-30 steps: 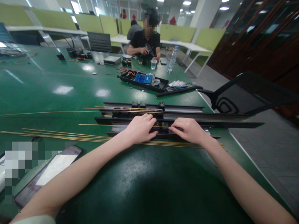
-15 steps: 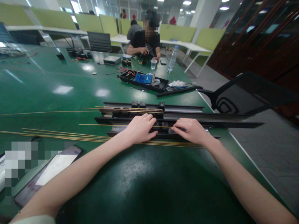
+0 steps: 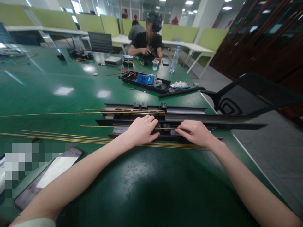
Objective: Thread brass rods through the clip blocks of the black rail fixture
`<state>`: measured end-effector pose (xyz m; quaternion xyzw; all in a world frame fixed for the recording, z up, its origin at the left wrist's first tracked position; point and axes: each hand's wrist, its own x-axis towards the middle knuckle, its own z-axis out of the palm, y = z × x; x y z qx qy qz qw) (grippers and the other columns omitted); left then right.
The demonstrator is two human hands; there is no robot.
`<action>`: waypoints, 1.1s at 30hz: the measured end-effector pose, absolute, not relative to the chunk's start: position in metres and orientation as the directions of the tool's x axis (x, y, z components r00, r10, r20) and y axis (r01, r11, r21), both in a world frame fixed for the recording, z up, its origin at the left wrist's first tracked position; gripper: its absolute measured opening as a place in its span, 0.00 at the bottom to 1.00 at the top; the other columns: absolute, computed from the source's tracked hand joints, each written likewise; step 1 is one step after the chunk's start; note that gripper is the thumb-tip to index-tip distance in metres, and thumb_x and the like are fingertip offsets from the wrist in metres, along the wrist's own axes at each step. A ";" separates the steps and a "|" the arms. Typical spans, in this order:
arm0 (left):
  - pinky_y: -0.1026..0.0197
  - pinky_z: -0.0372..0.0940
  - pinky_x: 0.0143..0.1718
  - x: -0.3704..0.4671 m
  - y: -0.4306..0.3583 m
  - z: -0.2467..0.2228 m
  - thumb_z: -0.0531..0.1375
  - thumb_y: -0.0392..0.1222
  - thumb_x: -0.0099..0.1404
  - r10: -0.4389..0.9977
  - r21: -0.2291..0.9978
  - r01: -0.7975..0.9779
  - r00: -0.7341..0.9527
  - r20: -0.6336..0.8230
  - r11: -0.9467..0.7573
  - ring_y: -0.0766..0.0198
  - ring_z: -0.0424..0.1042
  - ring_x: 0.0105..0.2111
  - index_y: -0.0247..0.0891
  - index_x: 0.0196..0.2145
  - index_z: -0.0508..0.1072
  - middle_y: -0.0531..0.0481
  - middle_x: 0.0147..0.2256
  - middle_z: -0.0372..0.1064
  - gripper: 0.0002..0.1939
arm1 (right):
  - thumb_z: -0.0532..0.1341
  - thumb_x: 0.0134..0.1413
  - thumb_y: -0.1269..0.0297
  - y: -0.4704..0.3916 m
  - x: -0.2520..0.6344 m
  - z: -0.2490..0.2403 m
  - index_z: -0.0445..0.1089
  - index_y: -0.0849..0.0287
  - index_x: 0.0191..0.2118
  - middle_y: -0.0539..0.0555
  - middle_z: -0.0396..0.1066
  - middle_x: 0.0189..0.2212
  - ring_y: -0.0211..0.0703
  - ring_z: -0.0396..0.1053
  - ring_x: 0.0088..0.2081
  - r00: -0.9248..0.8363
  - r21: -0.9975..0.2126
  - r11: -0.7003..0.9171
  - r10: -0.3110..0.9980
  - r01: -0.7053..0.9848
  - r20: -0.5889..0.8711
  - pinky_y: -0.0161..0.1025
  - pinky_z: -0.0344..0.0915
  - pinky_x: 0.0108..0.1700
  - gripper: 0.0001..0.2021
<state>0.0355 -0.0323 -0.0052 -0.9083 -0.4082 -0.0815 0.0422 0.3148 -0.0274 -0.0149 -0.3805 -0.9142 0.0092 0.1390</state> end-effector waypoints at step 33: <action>0.54 0.68 0.39 0.034 -0.032 -0.006 0.55 0.53 0.69 0.735 -0.003 0.748 0.653 0.182 -0.663 0.52 0.71 0.48 0.37 0.47 0.71 0.43 0.45 0.72 0.18 | 0.55 0.67 0.60 -0.032 0.332 -0.014 0.76 0.57 0.36 0.56 0.79 0.34 0.46 0.75 0.36 -0.649 -0.116 0.686 0.721 0.719 0.243 0.41 0.66 0.37 0.14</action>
